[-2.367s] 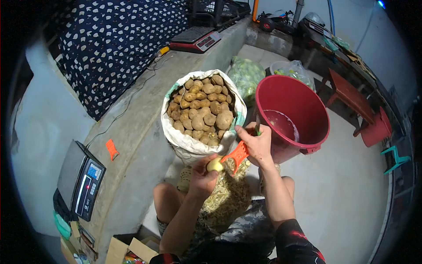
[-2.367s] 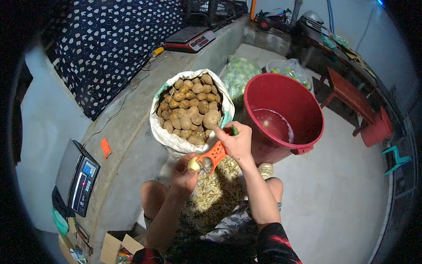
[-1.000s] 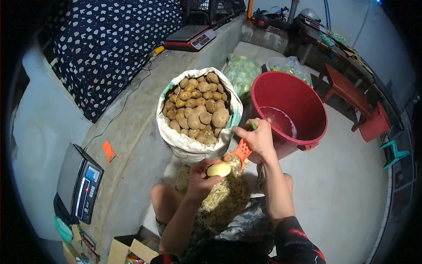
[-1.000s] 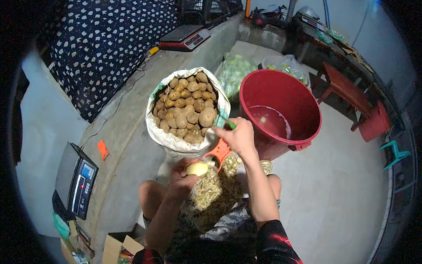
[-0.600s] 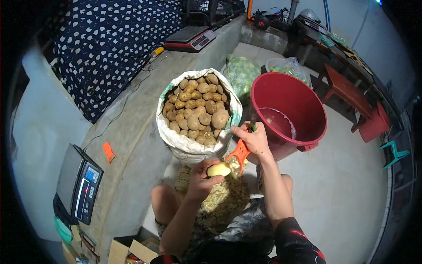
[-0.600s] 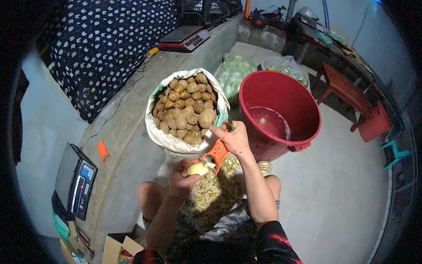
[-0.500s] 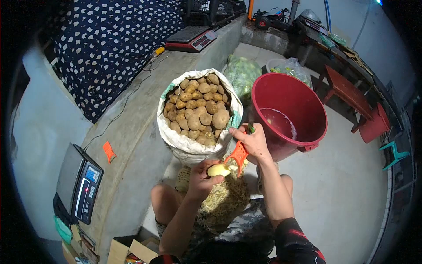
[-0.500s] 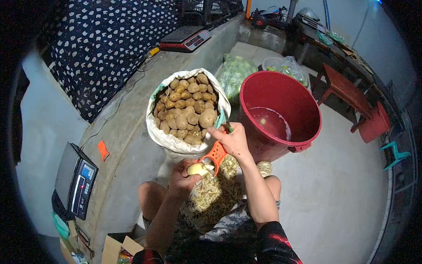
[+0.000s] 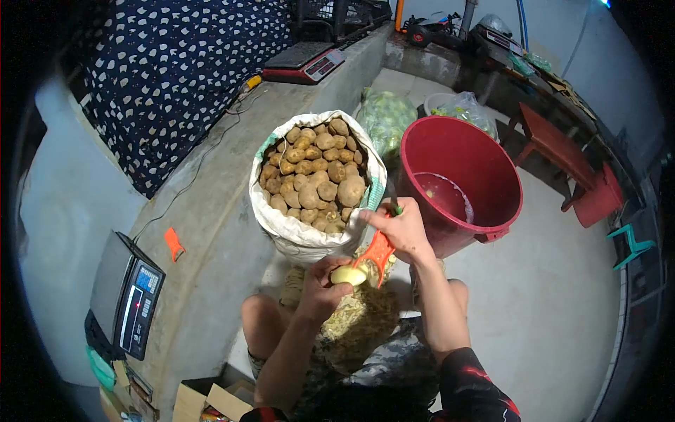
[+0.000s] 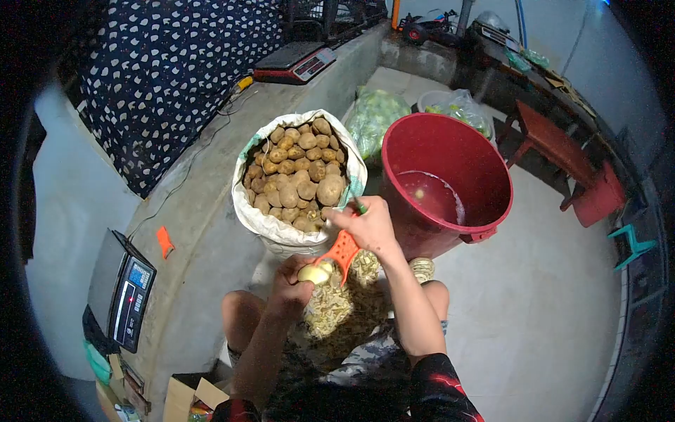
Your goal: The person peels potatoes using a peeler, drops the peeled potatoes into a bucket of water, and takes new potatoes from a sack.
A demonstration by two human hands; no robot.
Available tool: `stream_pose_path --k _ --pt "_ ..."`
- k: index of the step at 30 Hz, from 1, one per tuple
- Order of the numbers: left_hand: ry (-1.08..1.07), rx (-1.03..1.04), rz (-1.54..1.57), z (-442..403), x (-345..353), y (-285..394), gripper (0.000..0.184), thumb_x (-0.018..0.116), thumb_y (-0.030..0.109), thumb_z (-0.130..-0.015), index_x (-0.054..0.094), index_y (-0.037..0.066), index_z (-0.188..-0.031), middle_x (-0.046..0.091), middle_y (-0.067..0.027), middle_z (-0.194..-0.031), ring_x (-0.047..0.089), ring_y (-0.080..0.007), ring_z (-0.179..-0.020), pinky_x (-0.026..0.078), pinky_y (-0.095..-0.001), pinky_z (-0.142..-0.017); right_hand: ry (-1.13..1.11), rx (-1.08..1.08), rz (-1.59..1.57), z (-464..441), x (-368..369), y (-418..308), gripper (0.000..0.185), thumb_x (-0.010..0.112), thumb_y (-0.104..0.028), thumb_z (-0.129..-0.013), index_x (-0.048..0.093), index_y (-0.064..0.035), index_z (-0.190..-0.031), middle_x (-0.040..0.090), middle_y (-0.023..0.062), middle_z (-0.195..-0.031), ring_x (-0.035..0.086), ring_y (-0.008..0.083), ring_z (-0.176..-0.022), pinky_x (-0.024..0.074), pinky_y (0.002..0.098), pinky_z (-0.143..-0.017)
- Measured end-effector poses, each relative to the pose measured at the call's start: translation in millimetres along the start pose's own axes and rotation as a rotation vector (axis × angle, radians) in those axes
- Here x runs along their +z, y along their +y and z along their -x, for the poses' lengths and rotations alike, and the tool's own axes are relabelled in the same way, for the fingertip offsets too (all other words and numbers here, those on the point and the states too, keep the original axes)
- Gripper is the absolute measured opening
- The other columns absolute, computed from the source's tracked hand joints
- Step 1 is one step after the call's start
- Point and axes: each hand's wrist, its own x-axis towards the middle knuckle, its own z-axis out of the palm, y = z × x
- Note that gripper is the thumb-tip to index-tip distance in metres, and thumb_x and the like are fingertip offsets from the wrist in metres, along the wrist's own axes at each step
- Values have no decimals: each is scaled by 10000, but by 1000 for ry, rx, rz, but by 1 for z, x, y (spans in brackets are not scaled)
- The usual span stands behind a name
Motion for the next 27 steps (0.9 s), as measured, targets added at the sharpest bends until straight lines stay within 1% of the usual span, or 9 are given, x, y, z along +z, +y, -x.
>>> stream_pose_path --k 8,12,17,18,20,22,23,25,27 --pt "-85 57 410 -1 -5 -13 419 666 -28 -759 570 6 -1166 620 -97 -1122 593 -205 -1051 457 -347 -934 118 56 -110 -4 2 13 379 801 -274 -721 593 12 -583 526 4 -492 454 50 -489 386 253 -474" --pt "-53 46 475 1 4 -11 368 638 -16 -800 578 11 -1162 608 -106 -1164 569 -223 -1094 418 -378 -988 232 -230 -19 3 9 -3 394 811 -277 -712 581 13 -578 526 3 -490 455 51 -496 388 263 -478" --pt "-109 38 643 -2 3 -14 386 682 51 -814 570 24 -1182 602 -109 -1188 547 -243 -1131 383 -414 -1016 167 0 -219 0 9 4 384 788 -184 -767 506 -33 -554 442 -61 -525 388 34 -514 310 243 -468" --pt "-122 51 685 -1 5 -15 392 700 79 -817 567 28 -1183 602 -105 -1188 538 -247 -1144 373 -428 -1020 174 -82 -128 7 8 -8 393 817 -262 -725 579 22 -592 545 -4 -529 465 53 -523 395 249 -496" --pt "-113 36 682 -4 4 -21 408 719 123 -816 564 34 -1183 601 -98 -1189 533 -250 -1149 367 -432 -1018 318 -318 35 5 13 -5 398 809 -271 -726 579 26 -596 532 3 -518 450 53 -518 388 252 -493" --pt "-109 21 671 -3 -4 -28 428 738 167 -816 560 39 -1184 600 -90 -1189 528 -252 -1155 360 -435 -1016 276 -54 -109 -7 10 16 397 803 -280 -729 582 23 -596 513 10 -499 429 51 -504 381 260 -487" --pt "30 44 157 -2 -10 -35 444 743 188 -816 554 48 -1193 601 -83 -1183 527 -245 -1152 364 -425 -1008 290 -34 -44 -9 3 22 406 796 -278 -742 574 21 -582 489 2 -484 411 51 -492 365 269 -475" --pt "-98 -27 765 -9 -18 -33 504 754 233 -811 528 81 -1236 585 -67 -1198 523 -226 -1144 369 -402 -999 269 -26 -39 -9 -3 23 428 787 -266 -760 539 15 -552 470 -17 -484 394 51 -490 333 266 -462" --pt "-57 -7 734 -7 -8 -19 493 750 208 -814 526 84 -1234 574 -63 -1205 521 -222 -1141 371 -404 -1002 260 -35 -45 -9 -3 23 445 785 -266 -766 521 11 -539 459 -23 -482 388 51 -490 323 264 -460"
